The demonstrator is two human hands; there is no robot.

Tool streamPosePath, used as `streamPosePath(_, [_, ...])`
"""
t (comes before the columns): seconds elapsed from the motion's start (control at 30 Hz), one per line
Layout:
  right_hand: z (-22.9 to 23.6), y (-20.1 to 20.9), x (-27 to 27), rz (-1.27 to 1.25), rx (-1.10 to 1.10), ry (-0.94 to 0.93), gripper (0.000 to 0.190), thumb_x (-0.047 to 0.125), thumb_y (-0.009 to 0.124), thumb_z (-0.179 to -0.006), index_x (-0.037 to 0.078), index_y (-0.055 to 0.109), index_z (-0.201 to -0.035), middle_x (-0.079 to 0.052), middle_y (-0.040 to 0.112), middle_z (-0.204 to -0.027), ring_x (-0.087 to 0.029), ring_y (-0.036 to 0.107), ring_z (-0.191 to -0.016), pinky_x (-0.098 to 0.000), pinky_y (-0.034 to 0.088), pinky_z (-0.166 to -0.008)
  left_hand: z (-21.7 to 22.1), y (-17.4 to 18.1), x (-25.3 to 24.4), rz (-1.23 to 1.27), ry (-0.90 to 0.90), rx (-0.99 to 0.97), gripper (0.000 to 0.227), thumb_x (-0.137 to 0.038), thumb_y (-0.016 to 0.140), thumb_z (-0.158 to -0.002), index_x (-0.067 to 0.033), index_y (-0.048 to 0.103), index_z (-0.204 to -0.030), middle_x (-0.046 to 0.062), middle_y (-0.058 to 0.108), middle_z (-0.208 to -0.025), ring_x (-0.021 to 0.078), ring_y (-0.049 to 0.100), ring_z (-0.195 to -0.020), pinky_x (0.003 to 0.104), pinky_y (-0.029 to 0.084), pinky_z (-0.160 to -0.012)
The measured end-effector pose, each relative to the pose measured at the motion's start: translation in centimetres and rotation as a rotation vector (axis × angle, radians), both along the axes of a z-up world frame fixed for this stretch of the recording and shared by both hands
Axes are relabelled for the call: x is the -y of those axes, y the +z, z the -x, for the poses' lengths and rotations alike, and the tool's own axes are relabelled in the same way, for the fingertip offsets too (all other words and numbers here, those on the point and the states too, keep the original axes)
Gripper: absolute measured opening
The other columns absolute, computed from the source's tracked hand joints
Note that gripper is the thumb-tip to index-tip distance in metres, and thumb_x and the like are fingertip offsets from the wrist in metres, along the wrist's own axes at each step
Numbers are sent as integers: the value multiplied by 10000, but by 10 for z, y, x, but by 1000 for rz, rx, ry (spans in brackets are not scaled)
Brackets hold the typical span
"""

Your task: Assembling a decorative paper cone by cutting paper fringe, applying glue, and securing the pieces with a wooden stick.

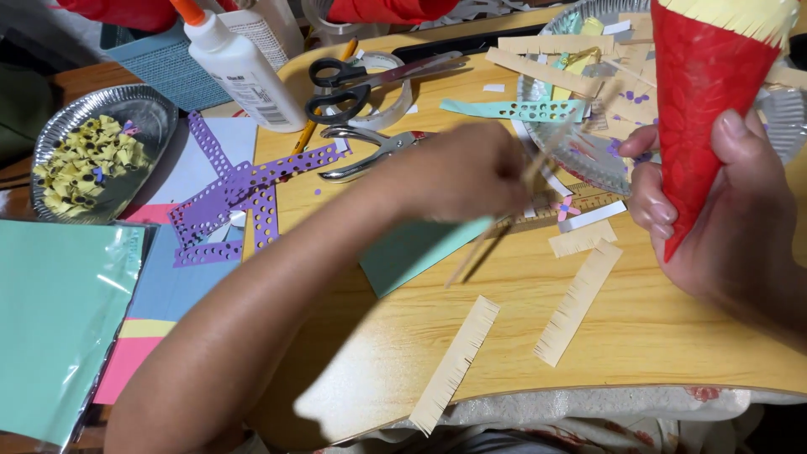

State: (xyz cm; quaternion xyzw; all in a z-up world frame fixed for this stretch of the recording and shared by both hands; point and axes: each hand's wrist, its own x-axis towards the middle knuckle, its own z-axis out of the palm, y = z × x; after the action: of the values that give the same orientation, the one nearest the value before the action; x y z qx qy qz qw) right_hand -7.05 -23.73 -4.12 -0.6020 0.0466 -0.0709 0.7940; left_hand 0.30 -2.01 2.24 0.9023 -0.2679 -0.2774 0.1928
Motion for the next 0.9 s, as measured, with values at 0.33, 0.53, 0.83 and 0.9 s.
streamPosePath(0.33, [5, 2, -11, 200, 4, 152, 439, 294, 472, -972, -3, 386, -1283, -213, 565, -989, -147, 336, -436, -269, 233, -393, -31, -33, -55, 1075, 278, -50, 334, -436, 533, -974, -157, 429, -824, 63, 578, -577, 117, 493, -425, 229, 416, -401])
streamPosePath(0.53, [1, -6, -11, 260, 7, 160, 448, 362, 477, -957, -27, 419, -1173, -178, 575, -973, -149, 273, -385, -285, 191, -397, -29, -45, -53, 1184, 137, 195, 266, -371, 467, -1035, -137, 425, -915, 73, 659, -708, 137, 636, -477, 211, 422, -363])
streamPosePath(0.83, [-3, -15, -6, 242, 18, 198, 505, 354, 495, -966, -53, 414, -1254, -187, 591, -987, -134, 267, -398, -289, 190, -396, -14, -36, -58, 985, 39, 377, 193, -273, 477, -1071, -135, 452, -938, -1, 583, -731, 86, 653, -554, 202, 493, -538])
streamPosePath(0.9, [-3, -18, -4, 233, 16, 201, 484, 362, 510, -965, -39, 415, -1220, -178, 603, -996, -132, 278, -390, -288, 192, -390, -14, -38, -57, 966, 26, 382, 198, -275, 479, -1073, -143, 446, -929, -18, 581, -689, 65, 632, -546, 198, 466, -557])
